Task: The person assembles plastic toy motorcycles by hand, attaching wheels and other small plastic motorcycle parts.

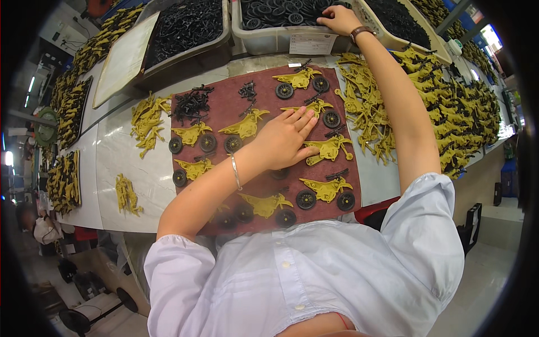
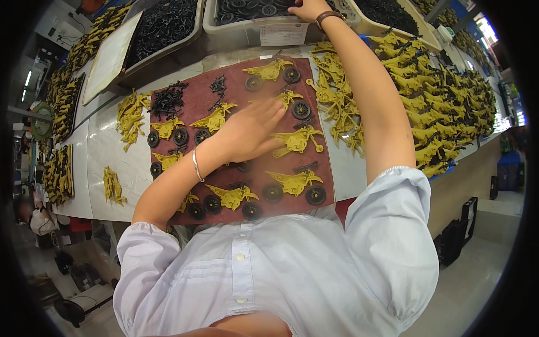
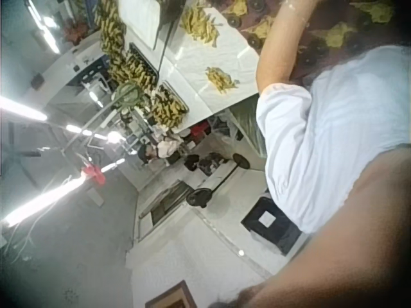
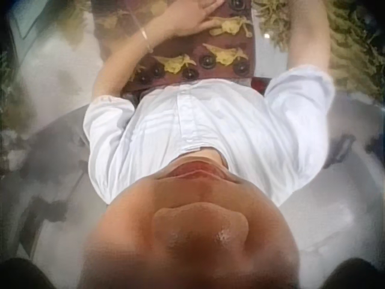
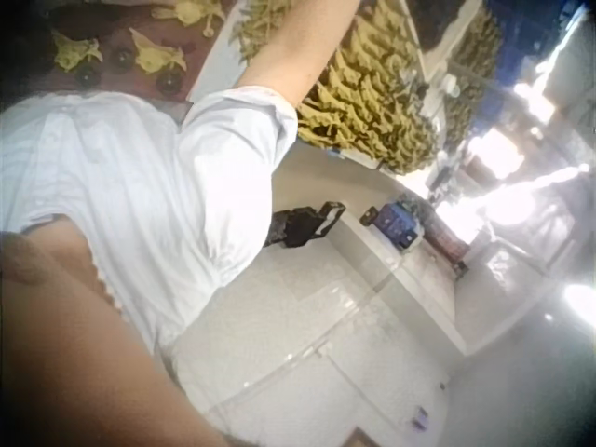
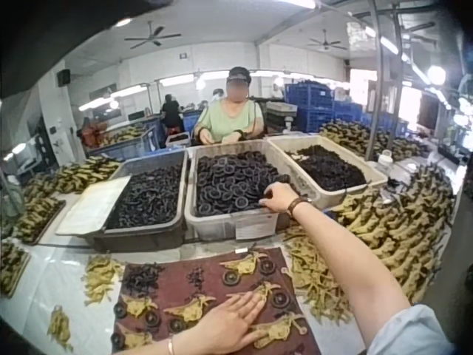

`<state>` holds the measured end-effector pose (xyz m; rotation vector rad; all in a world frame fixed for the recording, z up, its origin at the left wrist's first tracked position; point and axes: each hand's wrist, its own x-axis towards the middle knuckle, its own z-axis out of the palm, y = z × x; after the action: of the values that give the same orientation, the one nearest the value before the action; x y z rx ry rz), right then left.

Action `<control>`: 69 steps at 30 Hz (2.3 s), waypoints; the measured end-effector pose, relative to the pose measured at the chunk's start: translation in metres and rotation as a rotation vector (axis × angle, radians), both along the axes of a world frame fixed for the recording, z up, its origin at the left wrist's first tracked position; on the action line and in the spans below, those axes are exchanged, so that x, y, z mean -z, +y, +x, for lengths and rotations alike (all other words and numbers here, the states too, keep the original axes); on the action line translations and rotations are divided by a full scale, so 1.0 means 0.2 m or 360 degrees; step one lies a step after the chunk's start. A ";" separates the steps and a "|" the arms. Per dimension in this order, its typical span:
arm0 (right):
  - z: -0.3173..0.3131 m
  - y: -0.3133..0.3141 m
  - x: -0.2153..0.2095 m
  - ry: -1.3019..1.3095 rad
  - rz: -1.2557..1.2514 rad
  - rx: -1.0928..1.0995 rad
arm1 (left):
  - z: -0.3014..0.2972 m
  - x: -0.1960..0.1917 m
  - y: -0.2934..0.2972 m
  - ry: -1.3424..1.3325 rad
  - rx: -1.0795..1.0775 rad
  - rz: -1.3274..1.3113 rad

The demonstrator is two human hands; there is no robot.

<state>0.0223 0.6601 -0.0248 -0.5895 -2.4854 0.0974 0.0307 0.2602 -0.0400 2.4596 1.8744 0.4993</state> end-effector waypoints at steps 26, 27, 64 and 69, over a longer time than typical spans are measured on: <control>-0.11 0.03 -0.07 -0.0026 -0.0521 -0.0085 | 0.03 -0.24 -0.13 -0.0348 -0.0218 0.0184; -0.09 0.01 -0.08 0.0176 -0.0646 -0.0207 | 0.01 -0.24 -0.12 -0.0406 -0.0247 0.0207; 0.00 -0.70 -0.32 0.0536 -0.0698 -0.0338 | 0.03 -0.26 -0.31 -0.0978 -0.0435 -0.0215; 0.65 -1.08 -0.39 -0.0083 -0.1436 -0.0714 | 0.01 -0.24 -0.20 -0.0946 -0.0240 -0.0438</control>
<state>0.1526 0.4437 0.0523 -0.3461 -2.4868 1.4290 0.0326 0.2208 0.0073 1.7484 1.7305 0.8048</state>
